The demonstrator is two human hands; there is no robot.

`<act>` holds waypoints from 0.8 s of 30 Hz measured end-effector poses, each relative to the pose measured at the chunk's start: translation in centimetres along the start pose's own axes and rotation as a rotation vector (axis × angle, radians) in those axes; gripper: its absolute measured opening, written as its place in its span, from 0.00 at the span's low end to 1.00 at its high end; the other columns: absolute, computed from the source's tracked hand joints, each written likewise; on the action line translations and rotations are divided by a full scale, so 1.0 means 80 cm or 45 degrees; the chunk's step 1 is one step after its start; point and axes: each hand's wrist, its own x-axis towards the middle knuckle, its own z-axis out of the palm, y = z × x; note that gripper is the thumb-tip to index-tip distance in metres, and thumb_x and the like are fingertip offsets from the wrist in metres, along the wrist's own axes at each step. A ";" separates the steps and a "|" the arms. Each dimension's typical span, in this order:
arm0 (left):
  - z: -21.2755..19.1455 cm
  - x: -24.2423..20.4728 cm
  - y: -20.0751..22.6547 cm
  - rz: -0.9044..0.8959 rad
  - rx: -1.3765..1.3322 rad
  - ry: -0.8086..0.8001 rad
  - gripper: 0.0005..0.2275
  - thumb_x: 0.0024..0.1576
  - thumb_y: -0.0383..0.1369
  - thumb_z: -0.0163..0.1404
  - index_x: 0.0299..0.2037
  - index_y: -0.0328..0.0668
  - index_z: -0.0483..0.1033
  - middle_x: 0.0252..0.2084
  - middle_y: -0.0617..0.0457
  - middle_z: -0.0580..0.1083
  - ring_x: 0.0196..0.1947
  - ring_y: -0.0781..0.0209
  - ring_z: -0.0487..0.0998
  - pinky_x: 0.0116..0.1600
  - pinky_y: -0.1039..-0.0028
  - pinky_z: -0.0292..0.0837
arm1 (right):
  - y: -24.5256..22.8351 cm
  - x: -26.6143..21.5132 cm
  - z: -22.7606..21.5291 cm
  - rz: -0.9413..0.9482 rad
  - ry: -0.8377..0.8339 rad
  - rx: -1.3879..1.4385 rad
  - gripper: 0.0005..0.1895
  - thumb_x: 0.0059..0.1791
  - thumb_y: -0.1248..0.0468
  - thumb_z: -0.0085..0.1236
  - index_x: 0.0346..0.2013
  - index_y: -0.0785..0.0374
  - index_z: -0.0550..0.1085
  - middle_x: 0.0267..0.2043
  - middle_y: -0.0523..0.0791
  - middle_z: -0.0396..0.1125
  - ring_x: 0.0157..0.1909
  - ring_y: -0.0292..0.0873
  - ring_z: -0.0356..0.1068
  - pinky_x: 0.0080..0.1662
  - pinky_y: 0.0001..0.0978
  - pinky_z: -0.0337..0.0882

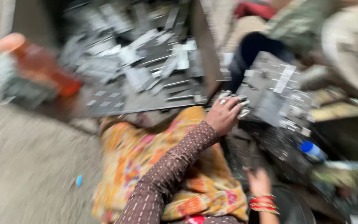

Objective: The person sits on the floor and repeatedly places metal hinge blanks into a manual punching machine, operates the lever to punch holes, and returns the finished pieces to a metal tray. The person handles the blanks one at a time and uses a small tool to assist with positioning.

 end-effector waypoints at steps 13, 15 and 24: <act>-0.219 -0.212 -0.319 -1.646 0.887 0.152 0.36 0.55 0.51 0.55 0.69 0.42 0.58 0.70 0.42 0.58 0.70 0.40 0.59 0.71 0.42 0.44 | -0.035 0.040 -0.039 0.098 -0.089 -0.031 0.18 0.45 0.56 0.67 0.32 0.70 0.75 0.12 0.50 0.61 0.11 0.47 0.62 0.18 0.41 0.63; -0.253 -0.237 -0.345 -1.838 0.909 0.128 0.40 0.50 0.52 0.59 0.69 0.44 0.55 0.70 0.42 0.58 0.70 0.41 0.56 0.70 0.43 0.41 | -0.031 0.048 -0.041 0.070 -0.155 0.019 0.17 0.45 0.58 0.68 0.30 0.71 0.77 0.13 0.49 0.62 0.13 0.45 0.62 0.21 0.40 0.61; -0.301 -0.297 -0.386 -1.774 0.732 0.366 0.39 0.39 0.46 0.71 0.61 0.45 0.67 0.52 0.42 0.70 0.55 0.42 0.72 0.61 0.55 0.66 | 0.008 0.086 -0.036 -0.085 -0.060 -0.172 0.16 0.41 0.60 0.72 0.28 0.72 0.77 0.16 0.47 0.68 0.19 0.40 0.67 0.28 0.32 0.67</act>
